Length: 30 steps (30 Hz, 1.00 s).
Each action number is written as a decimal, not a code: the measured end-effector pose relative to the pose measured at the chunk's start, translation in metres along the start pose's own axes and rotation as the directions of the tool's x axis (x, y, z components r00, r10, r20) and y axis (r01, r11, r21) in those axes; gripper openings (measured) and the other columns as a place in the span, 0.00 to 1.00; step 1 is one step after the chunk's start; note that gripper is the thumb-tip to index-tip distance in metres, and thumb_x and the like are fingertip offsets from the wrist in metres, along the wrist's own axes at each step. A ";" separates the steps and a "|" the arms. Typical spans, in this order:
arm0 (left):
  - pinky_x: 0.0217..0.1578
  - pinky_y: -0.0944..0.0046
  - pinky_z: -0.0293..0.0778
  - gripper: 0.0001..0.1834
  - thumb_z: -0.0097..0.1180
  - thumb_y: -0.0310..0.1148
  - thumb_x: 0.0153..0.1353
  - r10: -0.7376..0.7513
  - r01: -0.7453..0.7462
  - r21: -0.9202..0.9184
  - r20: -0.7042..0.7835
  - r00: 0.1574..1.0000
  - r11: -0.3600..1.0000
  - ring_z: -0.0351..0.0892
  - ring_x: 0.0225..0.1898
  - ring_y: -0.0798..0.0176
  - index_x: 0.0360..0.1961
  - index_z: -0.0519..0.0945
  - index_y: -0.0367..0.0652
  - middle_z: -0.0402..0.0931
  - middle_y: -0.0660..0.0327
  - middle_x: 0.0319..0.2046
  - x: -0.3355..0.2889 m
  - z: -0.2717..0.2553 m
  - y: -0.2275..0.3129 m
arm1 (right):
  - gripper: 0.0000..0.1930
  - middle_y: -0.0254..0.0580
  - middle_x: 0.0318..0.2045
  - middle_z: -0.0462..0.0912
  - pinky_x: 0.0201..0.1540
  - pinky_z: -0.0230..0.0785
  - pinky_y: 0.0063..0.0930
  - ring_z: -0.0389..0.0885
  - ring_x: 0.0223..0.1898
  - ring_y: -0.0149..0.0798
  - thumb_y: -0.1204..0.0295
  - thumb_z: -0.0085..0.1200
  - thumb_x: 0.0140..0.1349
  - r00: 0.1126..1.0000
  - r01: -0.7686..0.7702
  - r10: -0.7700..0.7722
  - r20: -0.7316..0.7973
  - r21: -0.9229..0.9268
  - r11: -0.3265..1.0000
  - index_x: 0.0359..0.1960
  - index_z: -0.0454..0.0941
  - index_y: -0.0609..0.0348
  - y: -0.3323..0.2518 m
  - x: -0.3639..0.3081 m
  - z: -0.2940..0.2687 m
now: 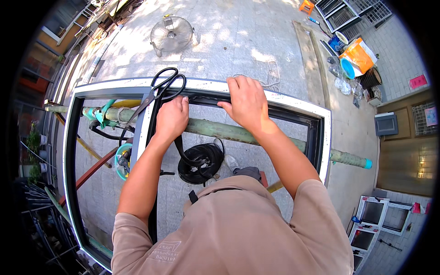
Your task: The person installs a black rubber seal into the frame of a window by hand and using shears to cut the rubber strip to length.
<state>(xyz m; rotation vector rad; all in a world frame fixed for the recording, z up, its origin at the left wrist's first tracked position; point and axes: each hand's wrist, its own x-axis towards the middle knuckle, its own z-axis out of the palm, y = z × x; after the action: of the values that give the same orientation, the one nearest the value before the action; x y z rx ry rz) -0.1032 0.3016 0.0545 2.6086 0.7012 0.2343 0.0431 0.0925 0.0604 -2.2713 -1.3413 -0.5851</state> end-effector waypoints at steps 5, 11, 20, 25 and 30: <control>0.50 0.32 0.83 0.25 0.48 0.46 0.84 -0.015 0.015 0.000 -0.008 1.000 1.000 0.90 0.44 0.27 0.42 0.88 0.37 0.89 0.37 0.38 0.000 0.001 -0.002 | 0.37 0.46 0.47 0.85 0.52 0.77 0.48 0.85 0.49 0.54 0.57 0.82 0.54 1.000 -0.006 0.005 0.019 0.008 1.000 0.62 0.82 0.62 -0.011 0.004 0.014; 0.50 0.32 0.84 0.25 0.48 0.46 0.84 -0.002 0.002 -0.009 -0.006 1.000 1.000 0.90 0.44 0.28 0.43 0.90 0.37 0.90 0.36 0.39 0.001 0.001 0.000 | 0.36 0.48 0.47 0.85 0.53 0.77 0.48 0.84 0.48 0.54 0.59 0.82 0.55 1.000 0.001 -0.001 0.018 -0.044 0.999 0.63 0.82 0.62 -0.009 0.001 0.017; 0.52 0.32 0.83 0.25 0.47 0.47 0.84 -0.018 0.018 -0.041 -0.008 1.000 0.999 0.89 0.45 0.28 0.42 0.89 0.38 0.90 0.38 0.40 0.002 0.002 0.001 | 0.36 0.45 0.44 0.82 0.58 0.75 0.48 0.82 0.50 0.51 0.54 0.82 0.55 0.998 0.032 -0.037 -0.051 -0.092 0.995 0.59 0.81 0.62 -0.037 0.017 0.028; 0.51 0.33 0.84 0.26 0.48 0.47 0.84 -0.021 0.018 -0.062 -0.050 0.999 0.998 0.90 0.44 0.29 0.41 0.90 0.38 0.90 0.38 0.39 0.004 0.008 -0.003 | 0.34 0.44 0.43 0.82 0.55 0.74 0.47 0.81 0.49 0.50 0.54 0.82 0.55 0.999 -0.047 0.047 -0.007 -0.083 0.995 0.58 0.81 0.61 -0.043 0.019 0.035; 0.49 0.34 0.85 0.26 0.49 0.47 0.83 -0.049 0.041 -0.079 -0.099 0.994 0.996 0.91 0.43 0.29 0.41 0.92 0.39 0.91 0.38 0.38 0.003 0.014 -0.002 | 0.34 0.47 0.45 0.83 0.54 0.74 0.48 0.82 0.49 0.52 0.56 0.82 0.55 0.998 -0.044 0.047 0.029 -0.099 0.994 0.58 0.81 0.62 -0.043 0.020 0.037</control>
<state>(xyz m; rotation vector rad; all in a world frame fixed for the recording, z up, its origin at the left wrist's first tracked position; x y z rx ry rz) -0.0984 0.3000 0.0413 2.5189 0.7689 0.3740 0.0184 0.1461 0.0481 -2.3926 -1.2985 -0.6150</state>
